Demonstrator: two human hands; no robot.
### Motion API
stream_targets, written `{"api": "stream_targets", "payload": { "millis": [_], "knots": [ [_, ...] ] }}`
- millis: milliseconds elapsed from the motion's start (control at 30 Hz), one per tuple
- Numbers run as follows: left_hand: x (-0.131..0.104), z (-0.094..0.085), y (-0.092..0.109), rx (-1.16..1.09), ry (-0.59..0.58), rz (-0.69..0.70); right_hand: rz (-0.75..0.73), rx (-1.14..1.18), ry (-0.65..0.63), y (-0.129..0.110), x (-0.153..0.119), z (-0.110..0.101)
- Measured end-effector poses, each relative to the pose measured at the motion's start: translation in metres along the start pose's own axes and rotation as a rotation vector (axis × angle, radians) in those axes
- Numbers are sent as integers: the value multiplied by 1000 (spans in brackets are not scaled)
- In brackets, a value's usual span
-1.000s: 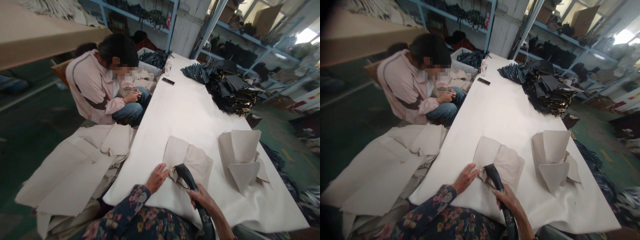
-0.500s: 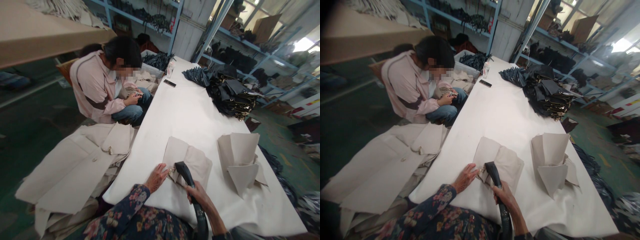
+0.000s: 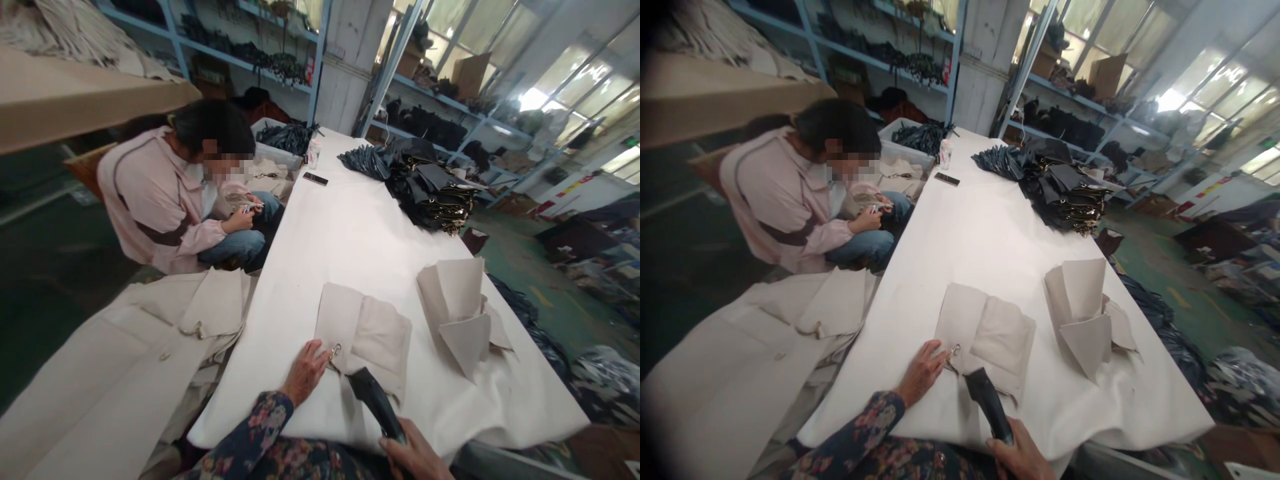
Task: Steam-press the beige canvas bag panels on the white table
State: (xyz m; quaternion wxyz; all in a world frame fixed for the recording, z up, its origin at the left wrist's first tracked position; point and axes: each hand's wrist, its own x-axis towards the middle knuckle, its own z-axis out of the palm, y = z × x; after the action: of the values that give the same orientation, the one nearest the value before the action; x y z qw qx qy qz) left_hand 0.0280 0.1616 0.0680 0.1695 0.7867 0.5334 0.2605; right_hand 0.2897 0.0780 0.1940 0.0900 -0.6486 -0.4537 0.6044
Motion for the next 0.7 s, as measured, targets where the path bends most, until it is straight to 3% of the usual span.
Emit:
{"api": "stream_targets", "payload": {
  "millis": [133, 333, 467, 600, 700],
  "knots": [
    [30, -9, 20, 28, -88, -90, -31, 72, 40, 4, -14, -5],
    [99, 30, 51, -17, -228, -251, -51, 98, 58, 7, -19, -14],
    [120, 41, 33, -151, -336, -330, -67, 106, 31, 13, -14, -18],
    [119, 31, -2, -380, -457, -380, -91, 114, -7, 17, -11, -21],
    [112, 25, -14, -562, -505, -433, -128, 146, -58, 15, -4, -22]
  ]
}}
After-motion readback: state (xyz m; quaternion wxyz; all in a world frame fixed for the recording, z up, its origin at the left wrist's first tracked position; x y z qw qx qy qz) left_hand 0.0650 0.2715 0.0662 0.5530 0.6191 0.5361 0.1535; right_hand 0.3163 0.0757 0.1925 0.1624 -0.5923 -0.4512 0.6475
